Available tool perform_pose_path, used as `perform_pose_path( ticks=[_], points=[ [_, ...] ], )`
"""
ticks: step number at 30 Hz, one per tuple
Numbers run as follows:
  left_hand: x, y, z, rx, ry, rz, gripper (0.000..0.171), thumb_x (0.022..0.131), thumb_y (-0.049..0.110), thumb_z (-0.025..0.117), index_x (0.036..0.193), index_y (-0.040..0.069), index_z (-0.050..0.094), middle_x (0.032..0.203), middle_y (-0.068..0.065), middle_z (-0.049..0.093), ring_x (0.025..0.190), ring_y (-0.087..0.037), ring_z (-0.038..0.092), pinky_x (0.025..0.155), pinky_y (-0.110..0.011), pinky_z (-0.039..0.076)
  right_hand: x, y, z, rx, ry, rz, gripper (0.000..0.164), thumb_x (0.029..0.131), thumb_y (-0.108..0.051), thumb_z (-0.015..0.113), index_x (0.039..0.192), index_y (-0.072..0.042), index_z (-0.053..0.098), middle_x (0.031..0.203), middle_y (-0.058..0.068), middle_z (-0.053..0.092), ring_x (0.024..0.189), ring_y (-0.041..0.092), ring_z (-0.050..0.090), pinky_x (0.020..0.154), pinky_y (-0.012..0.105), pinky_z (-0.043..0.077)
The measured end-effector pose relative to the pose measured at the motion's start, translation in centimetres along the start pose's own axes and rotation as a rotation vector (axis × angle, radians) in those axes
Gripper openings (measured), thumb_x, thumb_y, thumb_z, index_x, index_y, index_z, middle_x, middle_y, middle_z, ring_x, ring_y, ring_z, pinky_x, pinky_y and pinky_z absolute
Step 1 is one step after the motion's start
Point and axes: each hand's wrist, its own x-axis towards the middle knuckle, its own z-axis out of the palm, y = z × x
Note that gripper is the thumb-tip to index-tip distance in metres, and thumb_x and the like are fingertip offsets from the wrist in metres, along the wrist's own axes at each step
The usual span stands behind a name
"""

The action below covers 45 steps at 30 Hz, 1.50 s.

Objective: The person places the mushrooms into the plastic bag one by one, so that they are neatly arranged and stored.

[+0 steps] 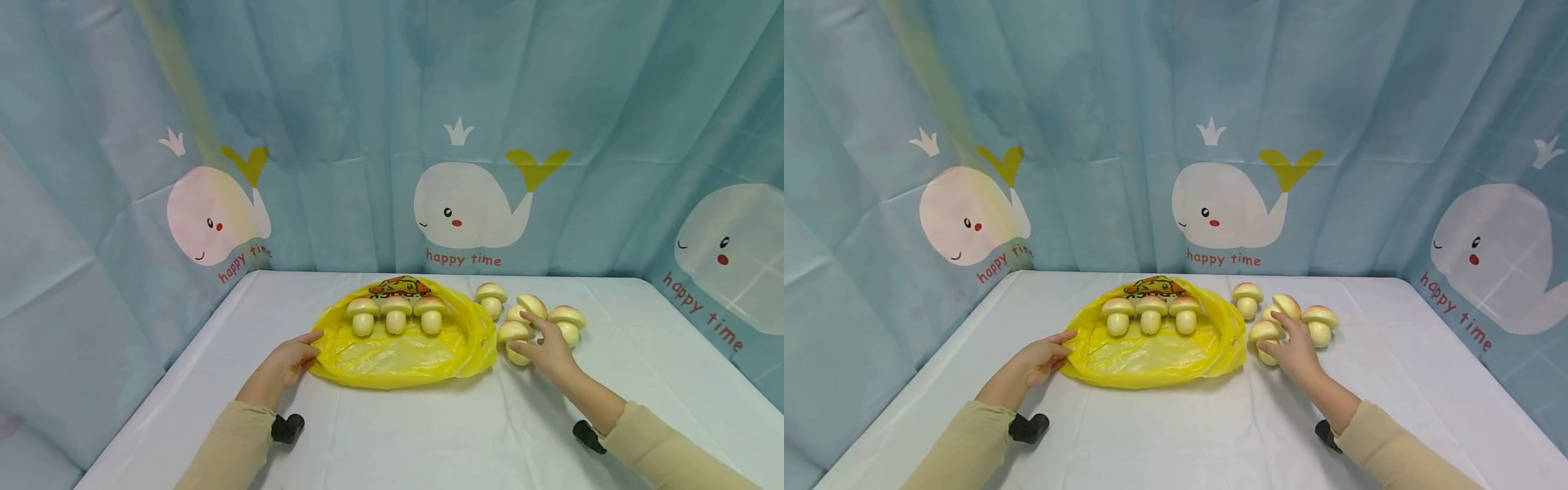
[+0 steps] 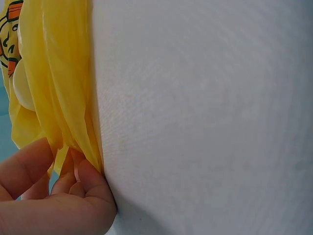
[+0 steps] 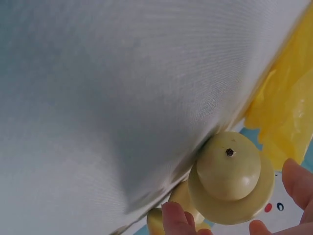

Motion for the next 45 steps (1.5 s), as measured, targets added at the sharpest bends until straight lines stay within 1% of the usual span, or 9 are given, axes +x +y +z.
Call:
perform_pose_path(
  ticks=[13,22,28,33,36,38,41,43,45],
  points=[
    [0.0,0.0,0.0,-0.010,0.022,-0.006,0.053,0.096,-0.009,0.045,0.147,-0.002,0.036,0.151,-0.024,0.029,0.099,-0.020,0.045,0.085,-0.026,0.040,0.4,0.0,0.3,0.004,-0.039,0.054,0.072,0.090,-0.007,0.068,0.147,0.009,0.027,0.151,0.033,0.020,0.136,0.051,0.022,0.102,0.059,0.033],
    [0.0,-0.1,-0.1,0.007,-0.011,0.004,0.054,0.096,-0.009,0.046,0.148,-0.001,0.035,0.153,-0.025,0.025,0.100,-0.019,0.045,0.091,-0.031,0.037,0.6,0.0,0.3,-0.035,-0.047,0.096,0.072,0.089,-0.007,0.068,0.147,0.007,0.028,0.149,0.037,0.020,0.137,0.052,0.016,0.106,0.060,0.025],
    [-0.1,-0.1,-0.2,0.011,-0.015,0.006,0.055,0.095,-0.009,0.047,0.148,-0.001,0.035,0.153,-0.025,0.025,0.089,-0.014,0.047,0.081,-0.024,0.041,0.9,0.2,0.4,-0.042,-0.049,0.129,0.071,0.089,-0.006,0.066,0.148,0.006,0.027,0.148,0.038,0.020,0.136,0.052,0.019,0.105,0.059,0.028],
    [-0.1,-0.1,-0.2,0.001,-0.011,0.010,0.055,0.095,-0.010,0.048,0.148,-0.002,0.036,0.153,-0.025,0.024,0.087,-0.013,0.047,0.076,-0.021,0.041,1.0,0.0,0.3,-0.021,-0.046,0.143,0.071,0.089,-0.004,0.066,0.148,0.007,0.027,0.149,0.038,0.019,0.136,0.052,0.019,0.104,0.058,0.031],
    [0.0,0.0,-0.2,0.026,-0.015,0.008,0.054,0.095,-0.009,0.048,0.148,-0.002,0.036,0.153,-0.025,0.025,0.085,-0.012,0.047,0.075,-0.021,0.041,0.8,-0.2,0.0,0.013,-0.048,0.161,0.073,0.090,-0.006,0.066,0.149,0.006,0.026,0.148,0.038,0.018,0.130,0.049,0.030,0.095,0.051,0.043],
    [0.0,0.1,-0.2,0.053,-0.026,0.005,0.054,0.096,-0.009,0.048,0.148,-0.001,0.035,0.152,-0.025,0.025,0.082,-0.012,0.047,0.075,-0.021,0.041,0.6,-0.3,-0.2,0.040,-0.050,0.172,0.074,0.091,-0.007,0.066,0.150,0.005,0.024,0.147,0.038,0.019,0.114,0.042,0.045,0.083,0.043,0.049],
    [-0.2,0.3,-0.2,0.100,-0.032,0.005,0.054,0.096,-0.008,0.048,0.148,-0.001,0.034,0.150,-0.026,0.030,0.075,-0.011,0.047,0.073,-0.022,0.040,0.3,-0.8,-0.6,0.075,-0.053,0.184,0.075,0.092,-0.010,0.066,0.151,0.003,0.022,0.144,0.038,0.022,0.091,0.030,0.051,0.071,0.036,0.051],
    [-0.4,0.5,-0.1,0.124,-0.018,0.020,0.054,0.095,-0.008,0.049,0.147,-0.002,0.036,0.146,-0.027,0.034,0.070,-0.010,0.047,0.071,-0.021,0.042,0.1,-1.3,-0.8,0.100,-0.050,0.189,0.076,0.092,-0.012,0.066,0.152,0.002,0.021,0.143,0.037,0.024,0.086,0.026,0.051,0.068,0.034,0.051],
    [-0.6,0.6,-0.1,0.142,0.010,0.040,0.054,0.093,-0.010,0.050,0.146,-0.003,0.039,0.143,-0.027,0.038,0.066,-0.010,0.046,0.068,-0.021,0.043,-0.1,-1.8,-1.1,0.126,-0.048,0.194,0.078,0.092,-0.015,0.066,0.152,0.001,0.020,0.143,0.036,0.025,0.095,0.031,0.052,0.070,0.035,0.052]
  ],
)
